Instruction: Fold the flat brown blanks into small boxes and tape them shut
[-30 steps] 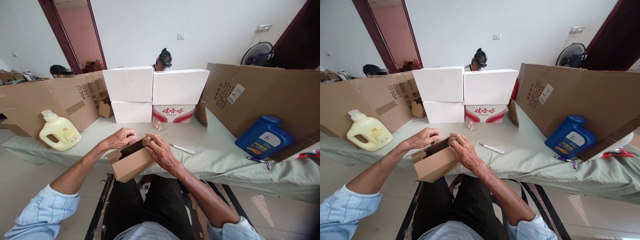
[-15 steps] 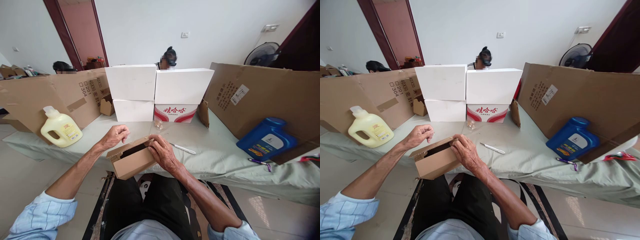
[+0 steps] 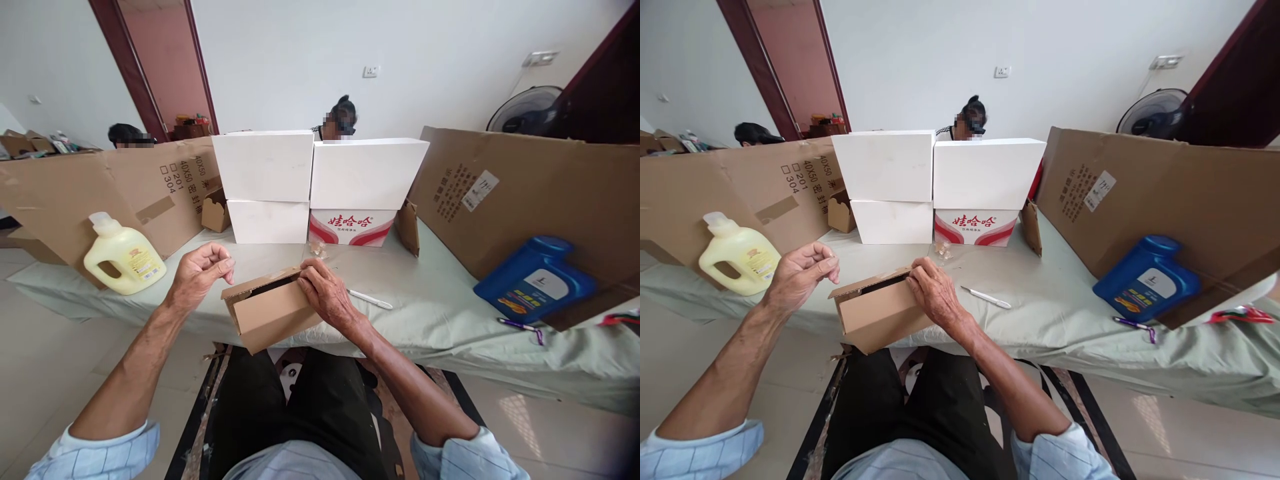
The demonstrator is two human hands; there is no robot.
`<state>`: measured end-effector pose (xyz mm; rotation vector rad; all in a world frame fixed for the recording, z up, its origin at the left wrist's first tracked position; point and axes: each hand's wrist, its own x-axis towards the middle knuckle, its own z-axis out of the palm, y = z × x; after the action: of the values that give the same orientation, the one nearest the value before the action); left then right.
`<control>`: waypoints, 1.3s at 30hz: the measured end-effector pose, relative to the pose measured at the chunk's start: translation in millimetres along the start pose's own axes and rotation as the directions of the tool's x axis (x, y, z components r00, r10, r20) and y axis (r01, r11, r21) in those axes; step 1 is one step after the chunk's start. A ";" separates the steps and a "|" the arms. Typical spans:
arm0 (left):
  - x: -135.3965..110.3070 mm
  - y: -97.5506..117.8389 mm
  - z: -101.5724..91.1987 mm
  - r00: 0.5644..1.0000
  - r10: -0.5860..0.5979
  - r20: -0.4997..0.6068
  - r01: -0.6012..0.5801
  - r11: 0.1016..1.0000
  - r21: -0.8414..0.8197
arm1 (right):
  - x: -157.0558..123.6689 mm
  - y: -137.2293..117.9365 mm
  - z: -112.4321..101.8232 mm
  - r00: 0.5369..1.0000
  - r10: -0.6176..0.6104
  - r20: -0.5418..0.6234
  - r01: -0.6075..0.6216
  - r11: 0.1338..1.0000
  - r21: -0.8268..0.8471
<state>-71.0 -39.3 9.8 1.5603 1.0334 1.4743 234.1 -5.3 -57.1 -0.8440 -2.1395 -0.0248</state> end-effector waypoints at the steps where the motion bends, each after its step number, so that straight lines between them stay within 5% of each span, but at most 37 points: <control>1: -2.7 0.2 3.0 1.000 -0.001 0.007 0.001 1.000 0.000 | 3.1 2.7 -0.3 1.000 0.010 0.007 -0.010 1.000 -0.002; 8: -24.9 5.2 42.7 0.999 0.038 0.035 -0.042 0.992 0.115 | 19.5 17.3 -3.5 0.999 0.020 -0.045 -0.022 0.999 -0.032; 13: -31.0 -0.9 67.8 0.994 0.105 0.009 -0.105 0.986 0.133 | 13.6 5.3 -12.2 0.990 -0.035 -0.140 0.026 0.997 -0.066; 20: -24.8 -10.2 75.9 0.991 0.131 0.035 -0.135 0.970 0.202 | 4.8 -28.2 -21.2 0.981 -0.069 -0.179 0.112 0.963 0.246; 24: -24.9 -8.4 76.2 0.982 0.152 0.111 -0.173 0.960 0.219 | 10.2 -37.3 -20.0 0.995 0.086 -0.051 -0.046 0.847 0.529; 28: -24.3 -7.1 79.0 0.966 0.188 0.177 -0.224 0.952 0.210 | 17.3 -40.1 -17.4 0.971 0.201 0.130 -0.229 0.623 0.748; 34: -22.5 -4.8 82.0 0.950 0.192 0.244 -0.242 0.951 0.193 | 22.3 -43.0 -14.8 0.932 0.283 0.227 -0.333 0.413 0.848; 39: -22.7 -1.3 81.9 0.948 0.140 0.287 -0.193 0.968 0.162 | 25.7 -46.1 -18.5 0.910 0.305 0.281 -0.385 0.370 0.845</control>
<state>10.3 -58.5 -5.8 1.9670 0.9158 1.2499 208.8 -32.1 -14.9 -0.5897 -1.5917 1.2974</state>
